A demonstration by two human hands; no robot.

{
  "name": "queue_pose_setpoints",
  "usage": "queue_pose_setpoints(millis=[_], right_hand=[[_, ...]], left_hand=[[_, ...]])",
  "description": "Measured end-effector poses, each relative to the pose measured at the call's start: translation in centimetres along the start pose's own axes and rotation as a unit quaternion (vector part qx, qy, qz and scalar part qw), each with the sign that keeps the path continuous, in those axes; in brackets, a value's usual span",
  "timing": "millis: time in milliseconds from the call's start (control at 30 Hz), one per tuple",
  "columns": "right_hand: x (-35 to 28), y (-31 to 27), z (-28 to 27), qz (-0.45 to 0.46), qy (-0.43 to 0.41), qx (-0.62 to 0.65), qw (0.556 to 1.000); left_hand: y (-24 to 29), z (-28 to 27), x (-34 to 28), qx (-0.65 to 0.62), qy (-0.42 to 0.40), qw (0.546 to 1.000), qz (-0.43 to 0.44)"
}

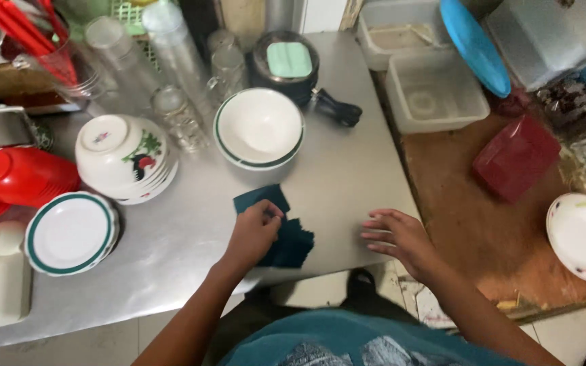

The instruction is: Wiping and organizing clean bowls, plates, and glasses at a coffee shop counter.

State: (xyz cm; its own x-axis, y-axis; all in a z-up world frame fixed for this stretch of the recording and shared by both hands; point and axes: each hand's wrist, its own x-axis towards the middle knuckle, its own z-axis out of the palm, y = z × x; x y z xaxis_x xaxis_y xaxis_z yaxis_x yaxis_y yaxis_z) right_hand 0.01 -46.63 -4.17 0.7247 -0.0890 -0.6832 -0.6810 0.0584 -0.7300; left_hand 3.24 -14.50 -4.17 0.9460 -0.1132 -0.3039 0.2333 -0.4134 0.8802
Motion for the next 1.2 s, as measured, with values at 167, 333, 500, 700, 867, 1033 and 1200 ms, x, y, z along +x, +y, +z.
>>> queue_pose_setpoints(millis=[167,333,500,700,867,1033,1200], right_hand=[[3.8,0.2,-12.1,-0.025,0.049,0.036,0.998],[5.6,0.2,-24.1,-0.023,0.116,0.064,0.991],[9.0,-0.6,-33.2,-0.038,0.153,0.129,0.979],[15.6,0.2,-37.9,0.075,0.122,0.144,0.979],[27.7,5.0,-43.9,0.093,0.103,0.080,0.987],[24.2,0.2,-40.9,0.093,0.125,0.093,0.983],[26.0,0.1,-39.9,0.136,0.158,0.159,0.965]], left_hand=[[2.4,8.0,4.1,0.013,-0.004,1.000,0.017],[5.1,19.3,5.0,-0.034,0.041,0.998,-0.018],[8.1,30.0,3.1,-0.122,0.006,0.992,-0.023],[8.5,36.4,0.5,-0.177,-0.044,0.982,-0.040],[9.6,35.1,-0.7,-0.164,-0.038,0.984,-0.053],[9.2,33.9,-0.1,-0.193,-0.041,0.977,-0.078],[10.0,31.8,-1.2,-0.156,-0.047,0.981,-0.107]])
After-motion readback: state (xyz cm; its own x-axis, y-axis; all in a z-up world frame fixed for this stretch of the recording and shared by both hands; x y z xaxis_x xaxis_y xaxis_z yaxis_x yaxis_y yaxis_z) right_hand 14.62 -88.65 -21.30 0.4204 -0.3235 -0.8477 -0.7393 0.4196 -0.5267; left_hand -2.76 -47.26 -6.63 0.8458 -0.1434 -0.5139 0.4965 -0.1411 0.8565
